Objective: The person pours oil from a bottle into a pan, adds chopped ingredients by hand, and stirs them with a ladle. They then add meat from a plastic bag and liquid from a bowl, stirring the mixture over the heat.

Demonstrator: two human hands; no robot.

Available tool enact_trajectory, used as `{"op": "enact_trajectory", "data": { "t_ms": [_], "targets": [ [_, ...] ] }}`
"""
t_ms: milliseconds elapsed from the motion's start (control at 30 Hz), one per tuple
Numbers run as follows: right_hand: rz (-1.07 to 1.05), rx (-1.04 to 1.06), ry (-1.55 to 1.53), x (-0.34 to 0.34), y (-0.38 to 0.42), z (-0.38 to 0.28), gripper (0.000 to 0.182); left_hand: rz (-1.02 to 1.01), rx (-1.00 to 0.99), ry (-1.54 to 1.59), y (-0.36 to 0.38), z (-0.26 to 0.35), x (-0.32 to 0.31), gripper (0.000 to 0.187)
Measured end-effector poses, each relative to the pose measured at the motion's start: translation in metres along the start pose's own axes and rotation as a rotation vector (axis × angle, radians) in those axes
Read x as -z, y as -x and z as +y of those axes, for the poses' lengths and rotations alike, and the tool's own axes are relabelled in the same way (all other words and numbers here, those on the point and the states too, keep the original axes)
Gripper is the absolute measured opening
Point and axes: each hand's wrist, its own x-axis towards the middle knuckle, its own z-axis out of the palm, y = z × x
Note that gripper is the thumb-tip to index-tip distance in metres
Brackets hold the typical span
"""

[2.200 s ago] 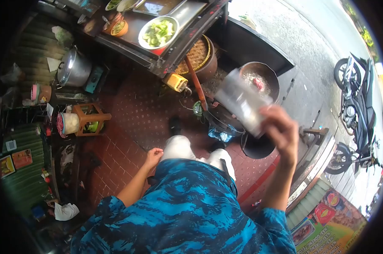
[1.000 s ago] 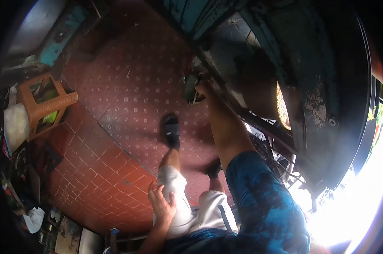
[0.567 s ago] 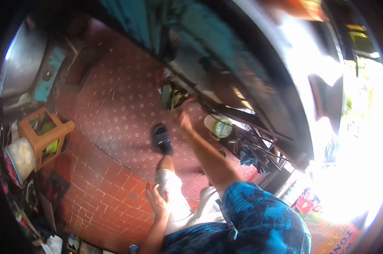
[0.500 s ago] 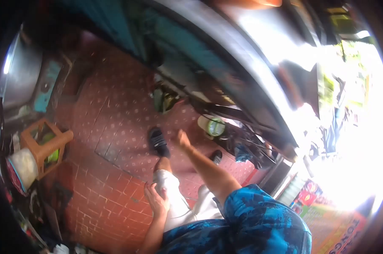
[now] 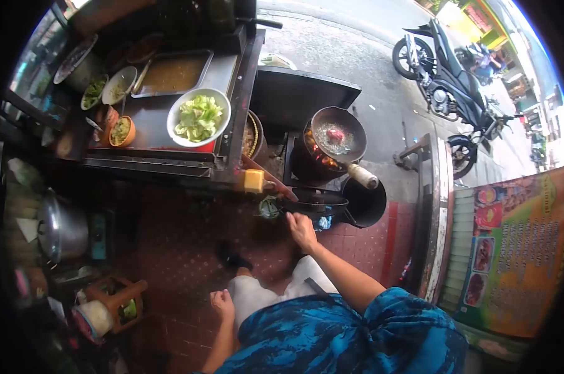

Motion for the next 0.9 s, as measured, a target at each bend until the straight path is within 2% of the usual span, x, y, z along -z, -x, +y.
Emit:
{"op": "enact_trajectory", "data": {
  "t_ms": [33, 100, 200, 233, 300, 367, 433, 467, 533, 567, 633, 667, 700, 733, 767, 800, 867, 900],
  "targets": [
    [-0.018, 0.020, -0.021, 0.010, -0.008, -0.006, 0.041, 0.031, -0.001, -0.016, 0.011, 0.003, 0.001, 0.024],
    [0.028, 0.151, -0.163, 0.024, -0.020, -0.013, 0.028, -0.007, 0.079, -0.079, 0.035, 0.004, 0.004, 0.026],
    [0.033, 0.286, -0.286, 0.032, -0.040, -0.018, 0.019, -0.003, 0.114, -0.132, 0.069, 0.002, 0.002, 0.023],
    [-0.007, 0.272, -0.230, 0.040, -0.045, -0.022, 0.021, 0.024, 0.116, -0.140, 0.079, 0.001, 0.000, 0.023],
    [0.117, 0.345, -0.101, 0.032, -0.067, -0.015, 0.024, -0.002, 0.279, -0.093, 0.095, -0.003, -0.006, 0.022],
    [0.162, 0.297, -0.060, 0.010, -0.097, 0.001, 0.030, 0.036, 0.334, -0.045, 0.104, -0.001, -0.009, 0.021],
    [0.044, 0.254, -0.005, -0.024, -0.140, 0.033, 0.033, 0.004, 0.349, 0.135, 0.114, 0.013, -0.006, 0.019],
    [0.041, 0.265, -0.015, -0.020, -0.142, 0.027, 0.033, 0.018, 0.343, 0.134, 0.115, 0.009, -0.009, 0.019],
    [-0.493, -0.184, -0.314, -0.010, -0.145, 0.002, 0.033, -0.068, 0.262, 0.168, 0.111, -0.016, -0.015, 0.016],
    [-0.488, -0.162, -0.321, -0.010, -0.151, -0.006, 0.033, -0.054, 0.245, 0.174, 0.103, -0.021, -0.013, 0.016],
    [-0.533, -0.048, -0.225, -0.007, -0.165, -0.021, 0.029, -0.176, 0.314, 0.159, 0.086, -0.019, -0.013, 0.015],
    [-0.599, -0.029, -0.187, 0.004, -0.172, -0.038, 0.026, -0.209, 0.416, 0.233, 0.075, -0.008, -0.009, 0.016],
    [-0.662, -0.019, -0.150, 0.016, -0.180, -0.053, 0.023, -0.205, 0.414, 0.248, 0.060, -0.019, -0.016, 0.016],
    [-0.581, 0.126, -0.022, 0.021, -0.197, -0.062, 0.018, -0.241, 0.481, 0.271, 0.043, -0.054, -0.032, 0.017],
    [-0.755, 0.017, -0.207, 0.051, -0.195, -0.090, 0.011, -0.290, 0.543, 0.288, 0.029, -0.073, -0.039, 0.018],
    [-0.735, -0.049, -0.192, 0.086, -0.174, -0.131, 0.007, -0.313, 0.548, 0.284, 0.014, -0.060, -0.033, 0.018],
    [-0.762, 0.051, -0.019, 0.118, -0.198, -0.137, 0.009, -0.398, 0.548, 0.291, -0.024, -0.033, -0.026, 0.016],
    [-0.891, -0.046, -0.252, 0.136, -0.217, -0.123, 0.010, -0.446, 0.540, 0.308, -0.041, -0.022, -0.026, 0.014]
  ]
}}
